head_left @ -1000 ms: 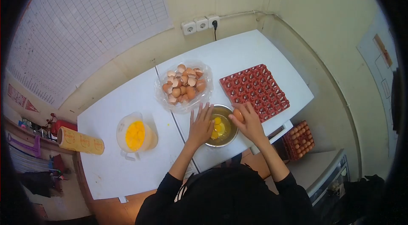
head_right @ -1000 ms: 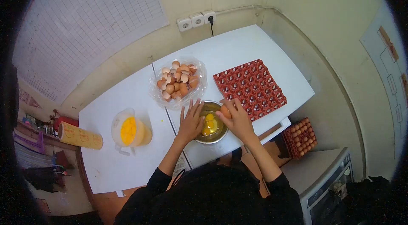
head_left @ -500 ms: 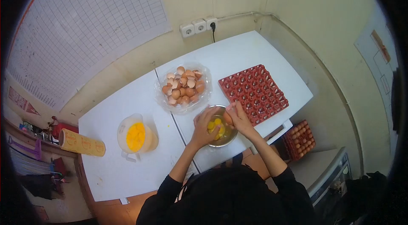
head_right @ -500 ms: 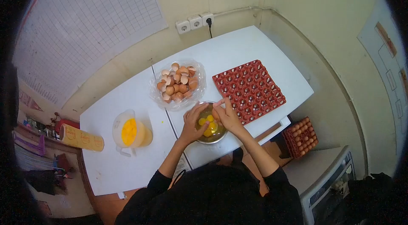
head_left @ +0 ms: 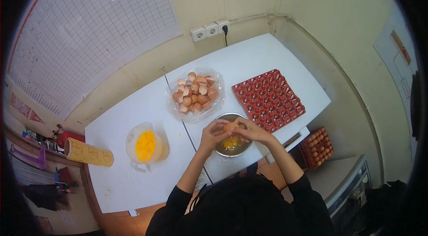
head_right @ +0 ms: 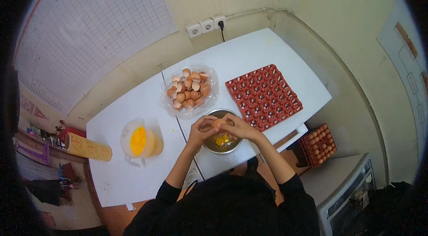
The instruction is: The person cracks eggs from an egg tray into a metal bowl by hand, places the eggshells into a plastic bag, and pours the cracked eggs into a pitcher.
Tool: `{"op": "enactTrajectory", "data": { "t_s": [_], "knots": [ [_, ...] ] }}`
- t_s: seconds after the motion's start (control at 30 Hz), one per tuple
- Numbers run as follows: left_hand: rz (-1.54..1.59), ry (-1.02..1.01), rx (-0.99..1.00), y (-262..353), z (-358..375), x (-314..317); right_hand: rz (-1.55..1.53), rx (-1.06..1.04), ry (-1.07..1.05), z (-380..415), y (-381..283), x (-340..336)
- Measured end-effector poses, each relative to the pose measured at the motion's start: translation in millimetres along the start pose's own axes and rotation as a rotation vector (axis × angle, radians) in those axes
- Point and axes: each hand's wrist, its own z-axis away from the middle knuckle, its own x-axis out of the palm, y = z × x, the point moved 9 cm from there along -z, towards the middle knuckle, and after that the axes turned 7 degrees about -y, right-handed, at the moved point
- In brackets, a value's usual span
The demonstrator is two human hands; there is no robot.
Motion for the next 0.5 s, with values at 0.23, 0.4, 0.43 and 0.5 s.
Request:
{"op": "enactTrajectory", "data": {
  "t_s": [0.23,0.4,0.43,0.5],
  "knots": [
    [-0.064,-0.006,0.0,6.7,5.4,9.6,0.227,-0.117,0.126,8.9,-14.0,-8.6],
    [0.032,-0.035,-0.022,-4.2,5.3,11.3,0.386,-0.115,0.122,16.2,-27.0,-5.8],
    [0.035,-0.031,-0.019,-5.2,5.4,12.2,0.41,-0.126,0.107,16.3,-26.5,-4.5],
    [0.035,-0.032,-0.023,-6.4,5.6,14.3,0.433,-0.131,0.126,16.5,-25.8,-6.1]
  ]
}}
